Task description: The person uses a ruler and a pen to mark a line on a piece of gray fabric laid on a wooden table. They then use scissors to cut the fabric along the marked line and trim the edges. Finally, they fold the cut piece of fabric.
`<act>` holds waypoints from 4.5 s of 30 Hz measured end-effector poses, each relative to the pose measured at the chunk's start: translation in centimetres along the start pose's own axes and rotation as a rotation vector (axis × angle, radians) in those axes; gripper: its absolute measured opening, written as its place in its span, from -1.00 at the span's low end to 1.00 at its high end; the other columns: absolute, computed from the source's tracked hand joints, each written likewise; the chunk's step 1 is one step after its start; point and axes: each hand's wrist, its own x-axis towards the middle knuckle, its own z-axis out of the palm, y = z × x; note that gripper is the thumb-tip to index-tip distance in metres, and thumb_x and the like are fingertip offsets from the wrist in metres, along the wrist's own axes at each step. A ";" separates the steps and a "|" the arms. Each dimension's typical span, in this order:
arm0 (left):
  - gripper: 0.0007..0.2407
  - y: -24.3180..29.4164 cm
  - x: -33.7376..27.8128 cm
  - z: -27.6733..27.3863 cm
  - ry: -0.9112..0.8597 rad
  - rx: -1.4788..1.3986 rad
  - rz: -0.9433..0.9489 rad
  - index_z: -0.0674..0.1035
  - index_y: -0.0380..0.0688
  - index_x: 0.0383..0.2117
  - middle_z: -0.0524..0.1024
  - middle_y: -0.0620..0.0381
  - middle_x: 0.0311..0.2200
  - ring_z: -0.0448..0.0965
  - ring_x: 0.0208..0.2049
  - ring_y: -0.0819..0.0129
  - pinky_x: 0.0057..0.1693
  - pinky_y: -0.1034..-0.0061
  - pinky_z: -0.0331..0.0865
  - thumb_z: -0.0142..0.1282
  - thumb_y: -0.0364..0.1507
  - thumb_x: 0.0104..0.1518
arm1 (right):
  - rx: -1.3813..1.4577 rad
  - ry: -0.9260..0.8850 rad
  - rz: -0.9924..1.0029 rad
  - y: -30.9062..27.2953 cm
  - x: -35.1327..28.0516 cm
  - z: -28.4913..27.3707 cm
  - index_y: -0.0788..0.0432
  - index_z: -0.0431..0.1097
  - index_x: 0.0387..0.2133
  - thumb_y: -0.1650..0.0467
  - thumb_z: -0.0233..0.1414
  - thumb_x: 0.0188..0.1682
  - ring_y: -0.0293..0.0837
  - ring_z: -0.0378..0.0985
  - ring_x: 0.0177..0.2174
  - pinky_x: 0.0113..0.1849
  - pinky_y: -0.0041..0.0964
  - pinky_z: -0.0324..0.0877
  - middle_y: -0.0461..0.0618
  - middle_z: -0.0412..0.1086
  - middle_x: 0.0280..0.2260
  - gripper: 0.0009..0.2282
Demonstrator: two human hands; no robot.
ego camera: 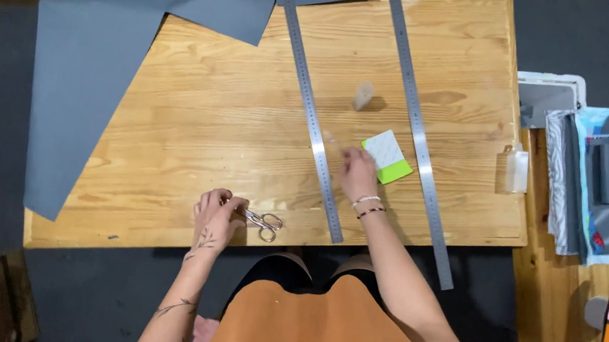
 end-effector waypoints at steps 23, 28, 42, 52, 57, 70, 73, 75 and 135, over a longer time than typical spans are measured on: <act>-0.80 26.5 9.2 -0.7 -0.005 -0.342 0.373 0.47 0.16 0.01 0.54 0.10 -0.12 0.56 -0.01 0.03 0.09 0.16 0.45 -0.18 -0.27 0.37 | -0.004 0.320 0.521 11.5 -1.5 -15.6 0.09 0.26 0.06 0.13 0.31 -0.44 0.22 0.31 -0.03 0.00 0.03 0.31 0.16 0.24 -0.09 -0.27; -0.79 37.5 18.0 6.8 0.018 -0.517 0.507 0.53 -0.09 -0.02 0.54 -0.16 -0.16 0.53 -0.03 -0.20 0.07 0.00 0.42 -0.11 -0.44 0.30 | 0.232 0.333 0.473 17.2 -1.3 -18.8 0.11 0.20 0.13 0.17 0.35 -0.32 0.33 0.33 0.07 0.09 0.12 0.28 0.29 0.27 0.01 -0.27; -0.82 49.1 27.0 10.2 -0.019 -1.056 -0.187 0.52 0.10 -0.19 0.55 0.19 -0.20 0.61 -0.06 0.36 0.13 0.38 0.30 0.08 -0.21 0.16 | 0.402 0.468 0.289 26.9 -3.1 -12.3 0.09 0.43 -0.17 0.61 -0.01 -0.14 0.02 0.47 -0.01 0.07 -0.20 0.36 0.02 0.38 -0.13 -0.70; -0.54 45.2 26.1 13.5 0.204 -0.635 0.440 0.53 -0.18 0.08 0.35 -0.14 -0.01 0.39 0.12 -0.13 0.26 0.21 0.32 0.21 -0.67 -0.04 | 0.106 0.514 0.172 21.3 -3.6 -17.0 0.13 0.53 -0.35 0.58 0.09 -0.14 0.04 0.56 -0.10 -0.05 -0.17 0.49 -0.02 0.45 -0.20 -0.85; -0.70 38.7 17.1 7.0 0.107 -0.724 0.413 0.56 -0.07 -0.03 0.34 -0.06 -0.10 0.47 0.02 -0.19 0.11 0.13 0.41 0.15 -0.49 0.06 | 0.209 0.437 -0.011 14.8 -0.4 -16.0 0.00 0.52 -0.32 0.52 0.11 -0.09 -0.07 0.57 -0.20 -0.14 -0.21 0.49 -0.14 0.44 -0.30 -0.85; -0.63 18.0 13.8 0.1 0.155 -0.761 0.066 0.51 -0.02 0.07 0.40 -0.03 -0.03 0.55 0.01 0.01 0.12 0.20 0.43 0.22 -0.44 0.08 | 0.424 0.191 -0.027 -2.3 11.4 -5.3 -0.06 0.45 -0.06 0.27 0.27 -0.14 0.02 0.54 -0.04 0.00 -0.11 0.44 -0.05 0.49 -0.12 -0.65; -0.36 18.5 15.3 -2.5 0.239 -0.703 0.233 0.31 -0.03 0.30 0.32 -0.19 0.10 0.38 0.15 -0.20 0.24 0.04 0.29 0.32 -0.40 0.01 | 0.276 0.170 -0.043 -4.2 9.3 -5.9 -0.14 0.52 -0.18 0.21 0.28 -0.19 -0.05 0.60 -0.16 -0.10 -0.22 0.51 -0.13 0.49 -0.19 -0.71; -0.38 20.0 16.5 -3.0 0.305 -0.672 0.398 0.36 -0.03 0.27 0.37 -0.26 0.08 0.38 0.13 -0.30 0.21 -0.06 0.30 0.32 -0.49 -0.01 | 0.310 0.090 -0.177 -5.1 6.8 -8.0 -0.06 0.52 -0.16 0.22 0.29 -0.19 0.07 0.61 -0.18 -0.14 -0.13 0.52 0.01 0.54 -0.24 -0.68; -0.78 20.5 7.9 4.4 0.082 -0.746 0.191 0.66 0.17 -0.18 0.61 0.26 -0.29 0.70 -0.21 0.33 -0.06 0.39 0.54 0.14 -0.47 0.08 | -0.032 0.403 -0.193 11.9 4.0 -13.1 -0.06 0.47 -0.23 0.44 0.18 -0.15 0.08 0.47 -0.16 -0.12 -0.08 0.36 -0.06 0.37 -0.23 -0.78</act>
